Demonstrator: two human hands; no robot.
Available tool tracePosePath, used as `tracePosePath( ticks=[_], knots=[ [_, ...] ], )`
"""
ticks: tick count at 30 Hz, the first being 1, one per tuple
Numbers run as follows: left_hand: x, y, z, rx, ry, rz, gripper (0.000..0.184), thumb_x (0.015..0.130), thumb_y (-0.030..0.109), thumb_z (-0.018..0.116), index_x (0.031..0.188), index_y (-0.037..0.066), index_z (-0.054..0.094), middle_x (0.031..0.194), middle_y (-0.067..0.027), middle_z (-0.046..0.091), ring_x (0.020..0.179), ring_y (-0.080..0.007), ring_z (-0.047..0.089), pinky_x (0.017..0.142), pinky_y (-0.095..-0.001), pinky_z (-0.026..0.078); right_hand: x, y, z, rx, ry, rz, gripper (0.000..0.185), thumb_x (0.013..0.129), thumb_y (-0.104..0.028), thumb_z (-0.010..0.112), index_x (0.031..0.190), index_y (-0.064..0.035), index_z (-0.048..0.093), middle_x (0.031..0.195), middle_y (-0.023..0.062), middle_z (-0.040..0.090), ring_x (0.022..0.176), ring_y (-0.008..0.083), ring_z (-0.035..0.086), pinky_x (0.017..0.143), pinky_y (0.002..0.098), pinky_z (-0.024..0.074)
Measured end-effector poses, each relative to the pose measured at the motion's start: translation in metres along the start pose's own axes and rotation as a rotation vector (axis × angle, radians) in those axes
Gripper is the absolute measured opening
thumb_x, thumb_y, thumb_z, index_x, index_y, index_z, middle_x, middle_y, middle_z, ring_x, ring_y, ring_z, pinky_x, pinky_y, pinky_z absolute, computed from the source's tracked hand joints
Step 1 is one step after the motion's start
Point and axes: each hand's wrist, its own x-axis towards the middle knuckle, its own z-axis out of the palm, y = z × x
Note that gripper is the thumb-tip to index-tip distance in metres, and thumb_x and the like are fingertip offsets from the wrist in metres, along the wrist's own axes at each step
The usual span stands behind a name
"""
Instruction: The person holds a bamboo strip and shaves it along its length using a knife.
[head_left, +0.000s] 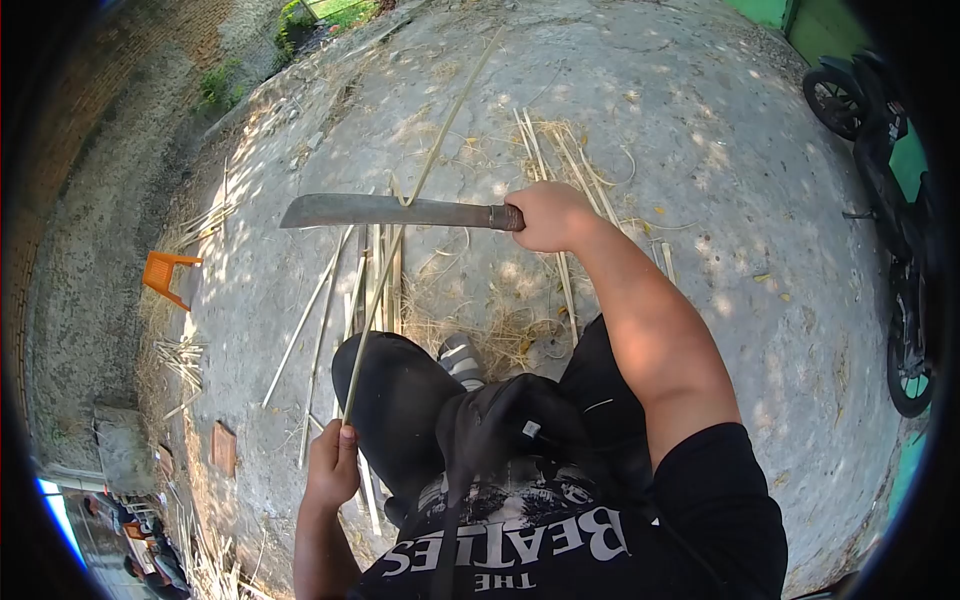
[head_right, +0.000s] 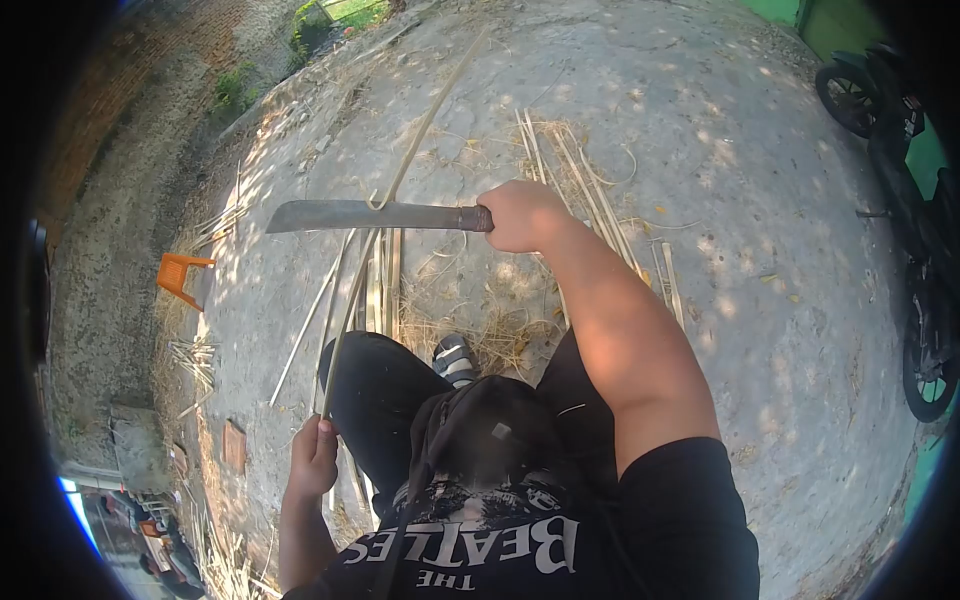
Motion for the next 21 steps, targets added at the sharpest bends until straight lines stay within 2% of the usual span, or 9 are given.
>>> tracePosePath(
  ticks=[2,5,8,11,14,16,20,21],
  knots=[
    [0.001,-0.007,0.007,-0.035,0.011,-0.026,0.049,0.114,0.041,0.046,0.088,0.001,0.058,0.067,-0.0017,0.051,0.064,-0.0095,0.046,0.057,-0.0318,0.038,-0.011,-0.011,-0.005,-0.097,0.012,-0.002,0.018,0.078,-0.019,0.069,0.094,-0.0144,0.074,0.092,0.0114,0.074,0.094,0.0340,0.073,0.081,0.0490,0.0573],
    [0.007,-0.005,0.018,-0.118,0.003,-0.026,0.048,0.113,0.041,0.046,0.089,0.002,0.059,0.067,-0.0001,0.051,0.065,-0.0086,0.045,0.058,-0.0305,0.038,-0.021,-0.028,0.016,-0.051,0.039,-0.139,0.012,0.077,-0.020,0.070,0.087,-0.0135,0.070,0.082,0.0124,0.072,0.084,0.0368,0.072,0.075,0.0514,0.0555],
    [0.017,0.000,0.028,-0.137,-0.016,0.001,0.047,0.114,0.041,0.045,0.089,0.003,0.058,0.068,0.0020,0.049,0.065,-0.0079,0.044,0.058,-0.0290,0.037,-0.028,-0.055,0.034,-0.103,-0.052,-0.346,0.011,0.076,-0.021,0.072,0.086,-0.0156,0.070,0.081,0.0103,0.072,0.082,0.0358,0.072,0.076,0.0512,0.0556],
    [0.017,0.006,0.019,-0.124,-0.041,0.042,0.048,0.114,0.042,0.045,0.088,0.004,0.057,0.068,0.0024,0.048,0.065,-0.0072,0.043,0.057,-0.0286,0.036,-0.029,-0.063,0.037,-0.243,-0.025,-0.525,0.012,0.075,-0.022,0.073,0.086,-0.0169,0.070,0.080,0.0088,0.072,0.081,0.0357,0.072,0.075,0.0509,0.0555],
    [-0.003,-0.003,-0.007,-0.121,-0.056,-0.004,0.050,0.113,0.044,0.044,0.086,0.004,0.056,0.067,0.0024,0.048,0.064,-0.0068,0.043,0.057,-0.0286,0.035,-0.022,-0.018,0.016,-0.163,0.115,-0.306,0.014,0.076,-0.022,0.075,0.087,-0.0156,0.069,0.081,0.0099,0.072,0.082,0.0356,0.071,0.073,0.0498,0.0546],
    [-0.020,-0.010,-0.025,-0.093,-0.052,-0.057,0.051,0.113,0.045,0.044,0.085,0.004,0.055,0.065,0.0028,0.048,0.063,-0.0065,0.042,0.055,-0.0289,0.034,-0.012,0.013,-0.008,0.016,0.118,0.063,0.017,0.079,-0.020,0.073,0.095,-0.0149,0.073,0.090,0.0093,0.074,0.092,0.0346,0.073,0.079,0.0486,0.0569],
    [-0.020,-0.002,-0.024,-0.030,-0.029,-0.070,0.050,0.113,0.043,0.044,0.085,0.004,0.056,0.064,0.0024,0.048,0.061,-0.0073,0.042,0.054,-0.0295,0.034,-0.017,0.009,-0.016,-0.022,0.032,0.154,0.021,0.082,-0.021,0.070,0.101,-0.0133,0.073,0.101,0.0122,0.074,0.100,0.0346,0.071,0.084,0.0491,0.0565],
    [-0.016,-0.005,-0.020,-0.045,-0.011,-0.046,0.050,0.114,0.043,0.044,0.085,0.004,0.056,0.065,0.0024,0.048,0.061,-0.0075,0.042,0.055,-0.0295,0.035,-0.017,0.003,-0.014,-0.025,0.025,0.117,0.021,0.081,-0.021,0.070,0.101,-0.0129,0.073,0.101,0.0130,0.074,0.100,0.0348,0.071,0.084,0.0493,0.0565]
  ],
)
